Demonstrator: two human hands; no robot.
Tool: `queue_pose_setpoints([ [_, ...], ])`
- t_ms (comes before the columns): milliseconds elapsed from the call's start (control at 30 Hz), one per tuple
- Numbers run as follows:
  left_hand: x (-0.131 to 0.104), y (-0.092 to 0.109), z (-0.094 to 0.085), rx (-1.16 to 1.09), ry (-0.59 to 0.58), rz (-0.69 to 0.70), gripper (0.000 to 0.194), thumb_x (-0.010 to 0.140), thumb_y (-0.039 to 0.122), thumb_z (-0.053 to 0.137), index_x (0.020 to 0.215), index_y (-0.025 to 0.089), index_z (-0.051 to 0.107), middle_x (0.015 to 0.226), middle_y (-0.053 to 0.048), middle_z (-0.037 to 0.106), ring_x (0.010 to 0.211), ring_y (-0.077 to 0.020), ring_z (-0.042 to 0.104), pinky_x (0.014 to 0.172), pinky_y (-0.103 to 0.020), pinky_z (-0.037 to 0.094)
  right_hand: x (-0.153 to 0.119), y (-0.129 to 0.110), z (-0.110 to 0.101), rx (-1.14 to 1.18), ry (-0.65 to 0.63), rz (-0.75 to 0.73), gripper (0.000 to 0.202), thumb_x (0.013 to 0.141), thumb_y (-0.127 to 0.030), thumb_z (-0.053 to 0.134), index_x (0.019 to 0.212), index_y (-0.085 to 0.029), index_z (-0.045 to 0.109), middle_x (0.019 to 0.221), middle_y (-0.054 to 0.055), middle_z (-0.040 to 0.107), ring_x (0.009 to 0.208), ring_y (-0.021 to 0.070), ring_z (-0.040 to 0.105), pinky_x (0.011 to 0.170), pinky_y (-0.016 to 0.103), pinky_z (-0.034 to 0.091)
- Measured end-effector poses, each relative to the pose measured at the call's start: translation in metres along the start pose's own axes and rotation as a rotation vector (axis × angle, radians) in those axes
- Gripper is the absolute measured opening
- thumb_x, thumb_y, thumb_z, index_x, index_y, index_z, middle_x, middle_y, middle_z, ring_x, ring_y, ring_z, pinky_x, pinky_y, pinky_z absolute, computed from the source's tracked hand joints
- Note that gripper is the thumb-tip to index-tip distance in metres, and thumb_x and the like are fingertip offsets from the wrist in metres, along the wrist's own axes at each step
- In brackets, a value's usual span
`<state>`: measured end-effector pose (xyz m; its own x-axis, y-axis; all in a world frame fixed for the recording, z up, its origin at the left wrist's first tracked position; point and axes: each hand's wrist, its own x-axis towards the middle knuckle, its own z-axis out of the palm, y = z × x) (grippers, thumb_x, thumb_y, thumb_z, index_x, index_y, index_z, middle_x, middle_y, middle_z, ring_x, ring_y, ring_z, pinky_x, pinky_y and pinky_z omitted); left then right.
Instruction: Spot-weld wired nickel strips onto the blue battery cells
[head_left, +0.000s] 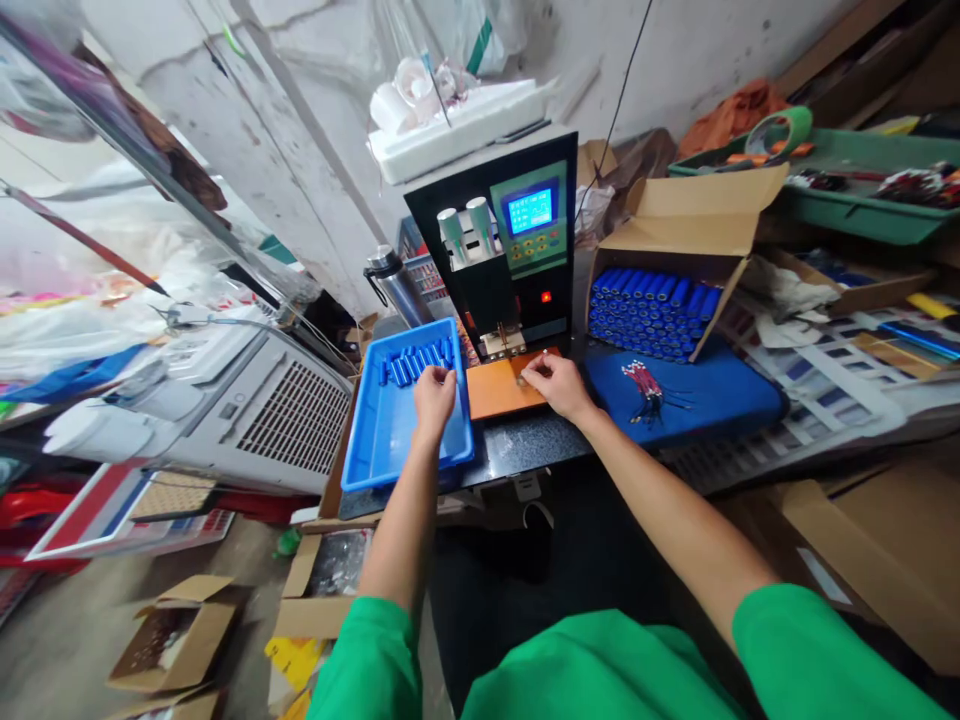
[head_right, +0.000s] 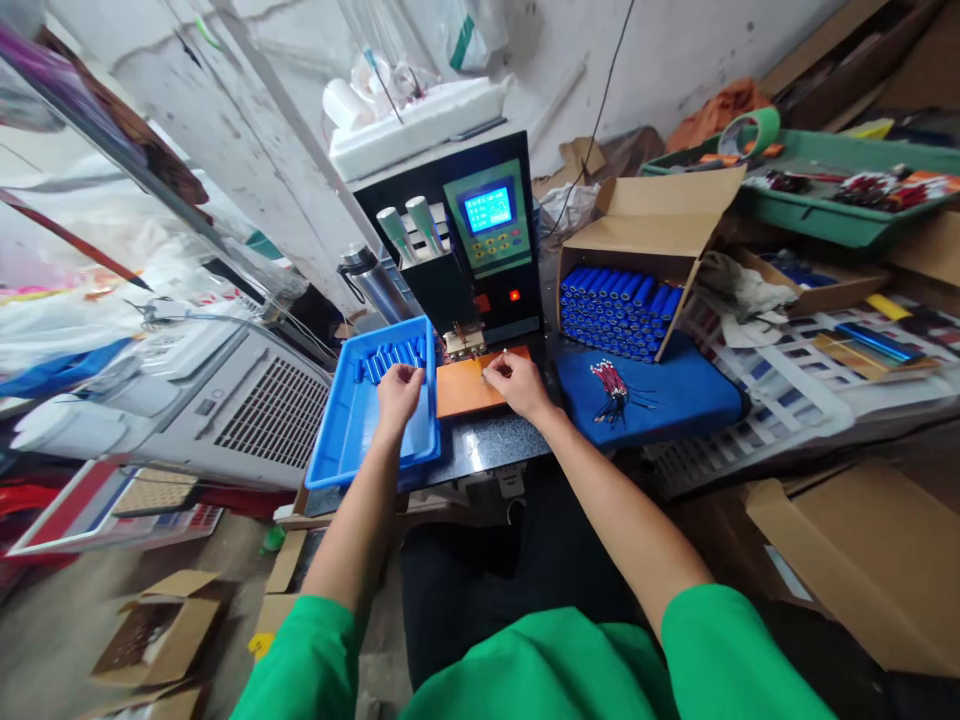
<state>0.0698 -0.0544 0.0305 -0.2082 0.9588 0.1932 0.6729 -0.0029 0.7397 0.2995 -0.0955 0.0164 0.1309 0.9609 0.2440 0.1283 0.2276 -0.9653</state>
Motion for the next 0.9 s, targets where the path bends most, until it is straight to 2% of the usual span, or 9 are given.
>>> queue_pose_setpoints([
  [67, 0.029, -0.012, -0.004, 0.149, -0.034, -0.103, 0.015, 0.078, 0.030, 0.065, 0.071, 0.019, 0.057, 0.075, -0.005, 0.066, 0.076, -0.0195, 0.061, 0.074, -0.030, 0.045, 0.003, 0.006, 0.003, -0.014, 0.005, 0.028, 0.020, 0.074, -0.038, 0.065, 0.071, -0.018, 0.063, 0.073, 0.005, 0.069, 0.069, 0.0189, 0.063, 0.069, 0.032, 0.048],
  [167, 0.056, -0.024, 0.005, 0.189, -0.114, -0.223, 0.022, 0.073, 0.029, 0.070, 0.062, 0.019, 0.053, 0.065, -0.004, 0.061, 0.068, -0.0196, 0.059, 0.070, -0.031, 0.043, 0.005, 0.012, 0.004, -0.027, 0.020, 0.057, 0.021, 0.074, -0.039, 0.065, 0.071, -0.018, 0.064, 0.073, 0.005, 0.069, 0.069, 0.0191, 0.063, 0.068, 0.032, 0.047],
  [333, 0.062, -0.031, 0.021, -0.031, -0.063, -0.325, 0.023, 0.063, 0.023, 0.075, 0.061, 0.019, 0.052, 0.054, 0.000, 0.053, 0.059, -0.0162, 0.055, 0.062, -0.028, 0.043, 0.007, 0.012, 0.001, 0.050, 0.015, 0.100, 0.023, 0.072, -0.040, 0.067, 0.070, -0.019, 0.062, 0.067, 0.003, 0.065, 0.061, 0.0166, 0.059, 0.061, 0.030, 0.046],
  [467, 0.050, -0.022, 0.012, -0.156, -0.026, -0.274, 0.016, 0.070, 0.029, 0.068, 0.074, 0.018, 0.056, 0.057, 0.002, 0.053, 0.054, -0.0125, 0.052, 0.057, -0.025, 0.044, 0.010, 0.007, -0.002, 0.200, 0.006, 0.164, 0.026, 0.068, -0.042, 0.071, 0.070, -0.019, 0.060, 0.063, 0.000, 0.062, 0.053, 0.0137, 0.055, 0.055, 0.028, 0.047],
  [533, 0.038, -0.010, 0.006, -0.262, -0.018, -0.120, 0.017, 0.074, 0.033, 0.065, 0.077, 0.018, 0.059, 0.062, 0.001, 0.056, 0.057, -0.0121, 0.054, 0.057, -0.024, 0.045, 0.011, 0.005, -0.004, 0.264, -0.014, 0.187, 0.026, 0.066, -0.041, 0.072, 0.069, -0.018, 0.061, 0.061, 0.000, 0.062, 0.052, 0.0128, 0.055, 0.054, 0.028, 0.047],
  [600, 0.021, 0.004, 0.006, -0.365, -0.082, 0.059, 0.021, 0.075, 0.037, 0.065, 0.082, 0.017, 0.064, 0.071, -0.001, 0.064, 0.066, -0.0134, 0.059, 0.062, -0.024, 0.048, 0.012, 0.003, -0.008, 0.323, -0.041, 0.208, 0.024, 0.064, -0.039, 0.073, 0.067, -0.018, 0.062, 0.059, 0.000, 0.061, 0.051, 0.0127, 0.055, 0.053, 0.027, 0.047],
  [667, 0.002, 0.020, 0.013, -0.443, -0.194, 0.159, 0.027, 0.075, 0.040, 0.067, 0.089, 0.017, 0.067, 0.079, -0.003, 0.069, 0.073, -0.0149, 0.063, 0.069, -0.026, 0.050, 0.012, 0.002, -0.011, 0.374, -0.060, 0.227, 0.023, 0.063, -0.038, 0.072, 0.066, -0.018, 0.062, 0.058, 0.000, 0.062, 0.051, 0.0130, 0.055, 0.052, 0.026, 0.047],
  [767, -0.022, 0.040, 0.031, -0.467, -0.299, 0.215, 0.023, 0.074, 0.038, 0.067, 0.084, 0.017, 0.067, 0.078, -0.003, 0.068, 0.072, -0.0150, 0.061, 0.071, -0.027, 0.048, 0.012, 0.000, -0.014, 0.416, -0.050, 0.236, 0.023, 0.062, -0.037, 0.073, 0.065, -0.017, 0.062, 0.060, 0.001, 0.064, 0.053, 0.0130, 0.057, 0.052, 0.025, 0.047],
  [900, -0.034, 0.051, 0.053, -0.443, -0.314, 0.214, 0.017, 0.075, 0.035, 0.065, 0.077, 0.018, 0.063, 0.068, 0.000, 0.062, 0.065, -0.0138, 0.054, 0.064, -0.026, 0.044, 0.012, 0.000, -0.013, 0.412, -0.021, 0.230, 0.022, 0.061, -0.037, 0.072, 0.065, -0.017, 0.063, 0.061, 0.001, 0.064, 0.053, 0.0125, 0.058, 0.056, 0.026, 0.049],
])
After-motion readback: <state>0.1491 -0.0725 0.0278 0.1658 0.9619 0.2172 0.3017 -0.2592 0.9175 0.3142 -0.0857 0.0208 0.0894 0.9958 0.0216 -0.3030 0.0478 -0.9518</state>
